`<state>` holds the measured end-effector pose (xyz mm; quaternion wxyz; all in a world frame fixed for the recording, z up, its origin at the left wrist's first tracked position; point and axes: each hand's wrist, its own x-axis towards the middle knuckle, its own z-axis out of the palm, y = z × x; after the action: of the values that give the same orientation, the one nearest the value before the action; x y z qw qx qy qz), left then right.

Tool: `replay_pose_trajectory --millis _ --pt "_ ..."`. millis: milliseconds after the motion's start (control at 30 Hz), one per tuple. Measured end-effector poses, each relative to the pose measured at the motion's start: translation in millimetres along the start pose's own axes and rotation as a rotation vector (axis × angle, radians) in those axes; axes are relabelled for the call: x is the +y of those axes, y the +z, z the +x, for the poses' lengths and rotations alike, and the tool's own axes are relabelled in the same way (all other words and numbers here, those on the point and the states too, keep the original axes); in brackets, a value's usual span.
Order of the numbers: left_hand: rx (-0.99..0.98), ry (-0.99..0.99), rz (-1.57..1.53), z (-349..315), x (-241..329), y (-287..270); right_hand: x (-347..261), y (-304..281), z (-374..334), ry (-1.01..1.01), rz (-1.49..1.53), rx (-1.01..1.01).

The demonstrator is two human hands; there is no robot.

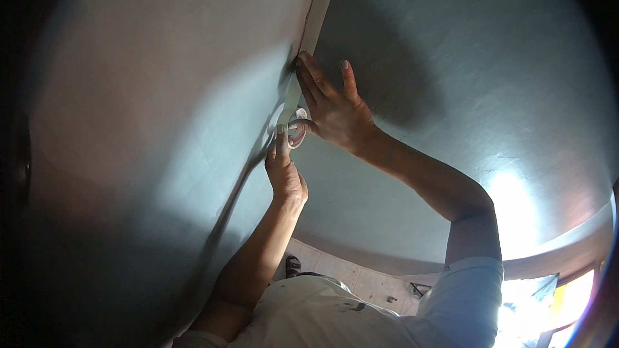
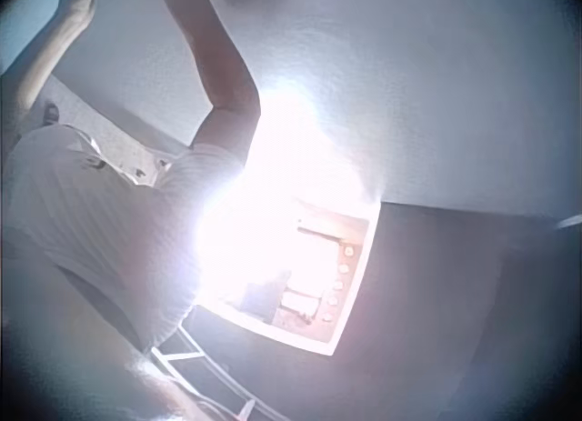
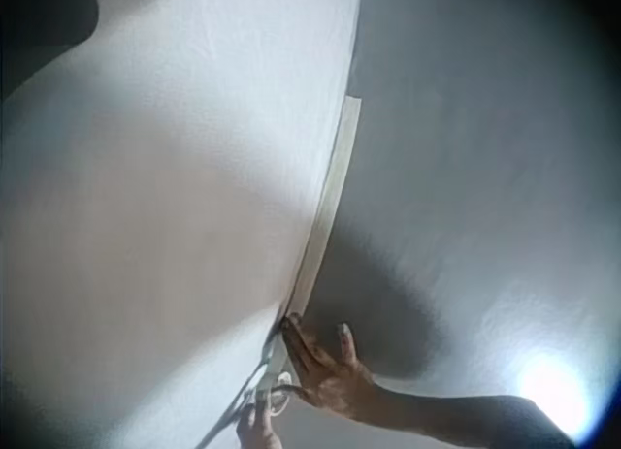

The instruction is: The person applies masking tape along the wall, moves a ladder, and applies masking tape along the ceiling edge by hand.

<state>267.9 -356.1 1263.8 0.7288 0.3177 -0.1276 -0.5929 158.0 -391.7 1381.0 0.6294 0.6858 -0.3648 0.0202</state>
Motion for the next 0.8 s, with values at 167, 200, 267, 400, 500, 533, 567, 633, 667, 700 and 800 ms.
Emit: replay_pose_trajectory --millis 167,200,267,400,500,533,567,633,667,700,800 --pt "-0.201 0.153 0.022 1 0 -6 2 1 -2 -0.027 -0.008 -0.028" --pt "-0.215 0.183 0.032 1 1 -5 3 2 -3 -0.025 0.016 -0.018" --pt "-0.198 0.210 0.057 9 -4 -10 9 1 2 -0.024 0.035 0.002" --pt "-0.160 0.211 0.118 29 -27 -25 29 -4 23 0.071 0.048 -0.027" --pt "-0.207 0.146 0.110 21 -18 -21 22 1 19 0.036 0.015 -0.041" --pt "-0.216 0.142 0.105 19 -17 -18 17 1 15 -0.009 -0.016 -0.039" --pt "-0.229 0.148 0.092 19 -14 -19 7 3 11 -0.008 -0.013 -0.035" --pt "-0.244 0.158 0.078 18 -7 -18 -13 8 -1 -0.104 -0.084 -0.111" --pt "-0.206 0.157 0.060 17 -5 -13 -20 12 -8 -0.104 -0.086 -0.111" --pt "-0.168 0.156 0.042 15 -4 -11 -26 15 -15 -0.126 -0.060 -0.124" --pt "-0.190 0.109 0.024 22 -9 -18 -24 16 -14 -0.139 -0.017 -0.106"
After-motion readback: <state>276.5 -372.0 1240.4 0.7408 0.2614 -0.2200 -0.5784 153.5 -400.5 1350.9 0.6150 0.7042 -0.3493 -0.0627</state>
